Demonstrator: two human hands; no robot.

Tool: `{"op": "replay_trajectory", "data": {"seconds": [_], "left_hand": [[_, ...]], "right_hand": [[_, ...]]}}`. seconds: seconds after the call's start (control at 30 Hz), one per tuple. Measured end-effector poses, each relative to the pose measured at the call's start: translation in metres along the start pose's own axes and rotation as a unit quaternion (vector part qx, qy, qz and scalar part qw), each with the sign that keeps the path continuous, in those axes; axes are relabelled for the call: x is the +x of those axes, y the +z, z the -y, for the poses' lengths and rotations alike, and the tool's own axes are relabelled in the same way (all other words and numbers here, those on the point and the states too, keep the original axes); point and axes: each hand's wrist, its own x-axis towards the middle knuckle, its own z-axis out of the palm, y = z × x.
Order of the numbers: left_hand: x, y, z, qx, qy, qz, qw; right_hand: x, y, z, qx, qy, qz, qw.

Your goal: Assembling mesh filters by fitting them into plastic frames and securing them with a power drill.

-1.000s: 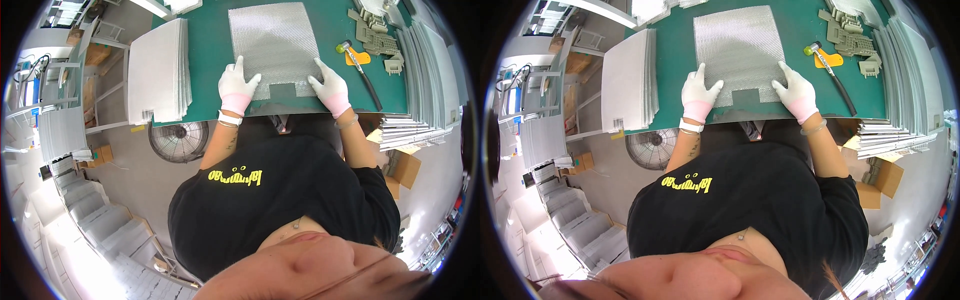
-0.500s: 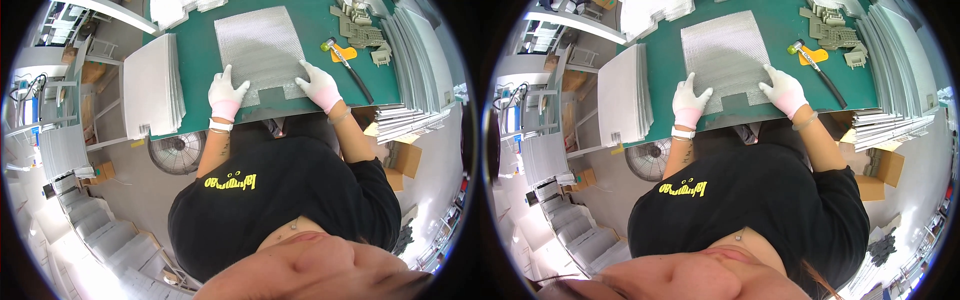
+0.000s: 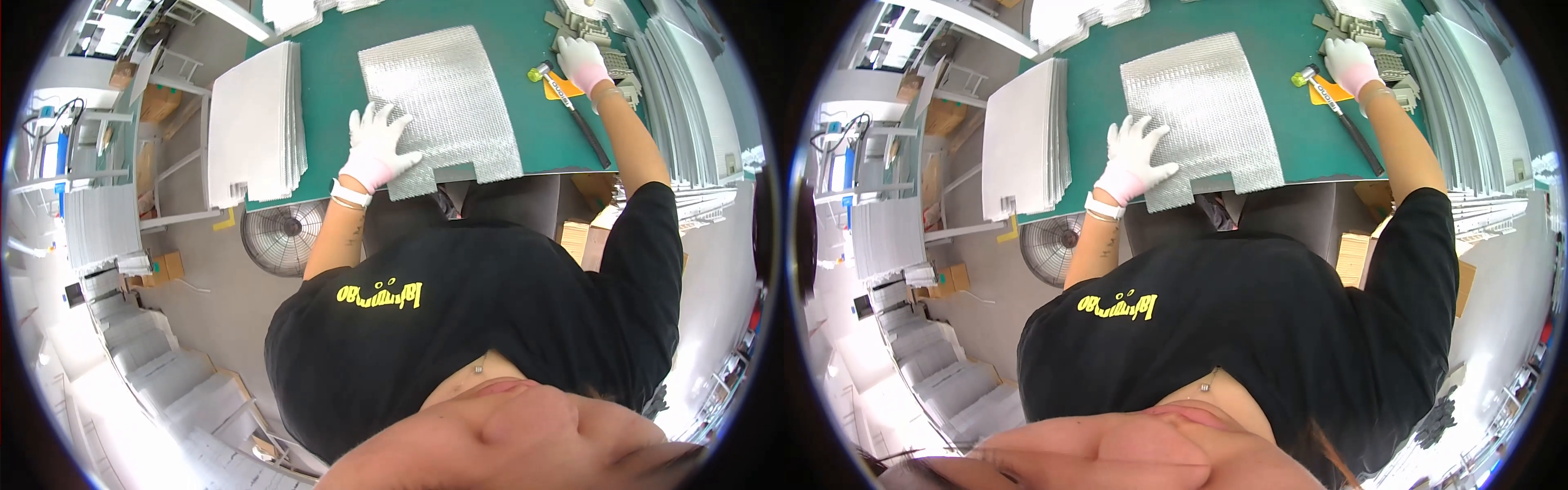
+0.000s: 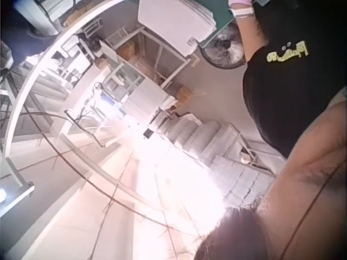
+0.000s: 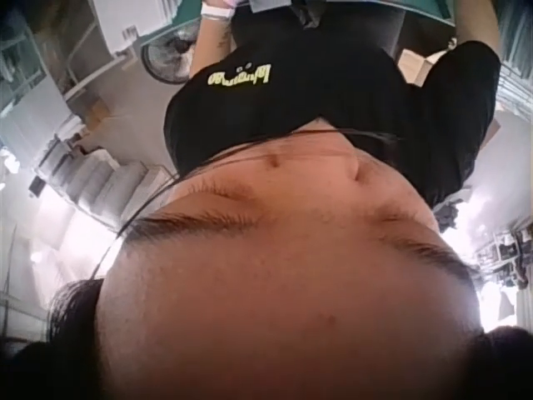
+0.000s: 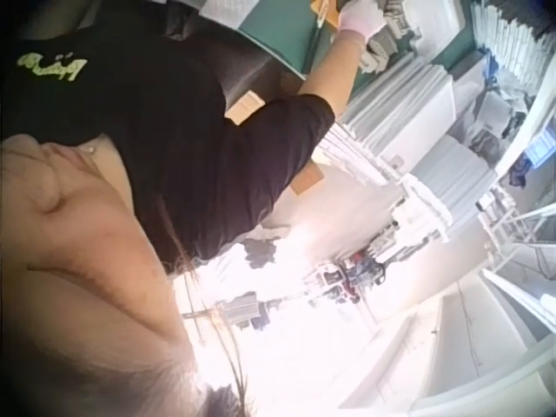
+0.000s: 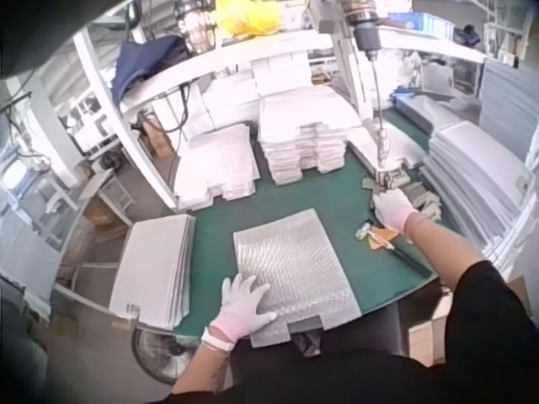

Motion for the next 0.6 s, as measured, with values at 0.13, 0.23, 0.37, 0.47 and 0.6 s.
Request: {"op": "replay_trajectory", "data": {"seconds": [0.13,0.23,0.37,0.47,0.6], "left_hand": [[-0.034,-0.015,-0.039,0.011,-0.001,-0.215,0.977],[-0.064,-0.010,-0.068,-0.260,0.267,-0.208,0.904],[-0.128,0.082,-0.083,-0.769,-0.186,0.139,0.596],[-0.109,0.099,-0.089,-0.910,-0.262,-0.029,0.321],[-0.094,0.105,-0.093,-0.890,-0.276,-0.064,0.357]], "right_hand": [[0.008,-0.003,-0.008,0.109,0.112,-0.085,0.984],[-0.013,0.013,-0.025,0.263,0.206,-0.237,0.913],[-0.099,-0.080,0.095,0.535,0.135,-0.384,0.741],[-0.216,-0.092,0.173,0.649,-0.093,-0.100,0.748],[-0.274,-0.027,0.265,0.877,0.055,0.199,0.434]]}}
